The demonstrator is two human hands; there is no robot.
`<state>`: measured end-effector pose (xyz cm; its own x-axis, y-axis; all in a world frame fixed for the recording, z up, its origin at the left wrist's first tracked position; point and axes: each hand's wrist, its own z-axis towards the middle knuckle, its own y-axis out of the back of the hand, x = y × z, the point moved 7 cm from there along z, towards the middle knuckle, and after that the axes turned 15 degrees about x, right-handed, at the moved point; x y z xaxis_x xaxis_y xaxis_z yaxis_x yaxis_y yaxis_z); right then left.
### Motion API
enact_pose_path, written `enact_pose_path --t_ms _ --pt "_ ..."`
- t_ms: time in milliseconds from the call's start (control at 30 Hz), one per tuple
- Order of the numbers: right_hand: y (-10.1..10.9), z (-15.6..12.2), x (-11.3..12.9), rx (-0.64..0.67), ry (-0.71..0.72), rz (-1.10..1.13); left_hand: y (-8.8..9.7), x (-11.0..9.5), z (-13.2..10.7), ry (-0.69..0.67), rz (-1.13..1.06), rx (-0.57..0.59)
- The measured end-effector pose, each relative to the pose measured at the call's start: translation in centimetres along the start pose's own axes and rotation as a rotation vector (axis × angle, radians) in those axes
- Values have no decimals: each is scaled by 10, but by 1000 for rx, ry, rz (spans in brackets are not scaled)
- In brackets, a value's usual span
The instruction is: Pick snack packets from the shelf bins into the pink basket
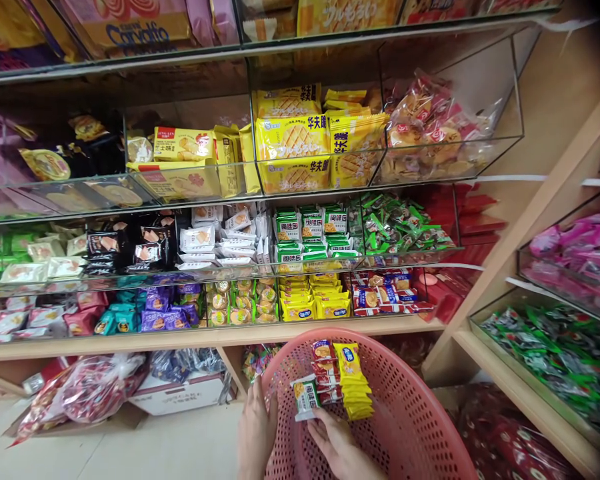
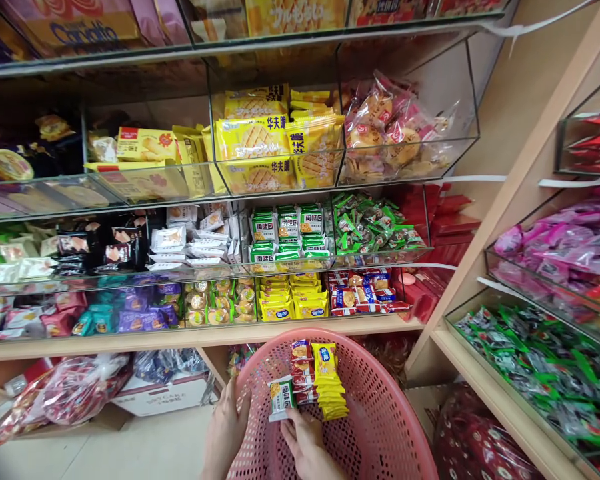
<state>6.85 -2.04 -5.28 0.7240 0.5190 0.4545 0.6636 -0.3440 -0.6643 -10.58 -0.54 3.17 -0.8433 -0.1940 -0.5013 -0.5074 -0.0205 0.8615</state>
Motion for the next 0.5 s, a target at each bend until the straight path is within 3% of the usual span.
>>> enact_pose_path --t_ms 167,300,500 --pt "0 0 3 -22 -39 -19 -1 0 0 8 19 10" --pt "11 -10 -10 -46 -129 -34 -2 1 0 12 21 24" --pt "-1 -24 -38 99 -391 -84 0 -1 -1 -9 40 -23"
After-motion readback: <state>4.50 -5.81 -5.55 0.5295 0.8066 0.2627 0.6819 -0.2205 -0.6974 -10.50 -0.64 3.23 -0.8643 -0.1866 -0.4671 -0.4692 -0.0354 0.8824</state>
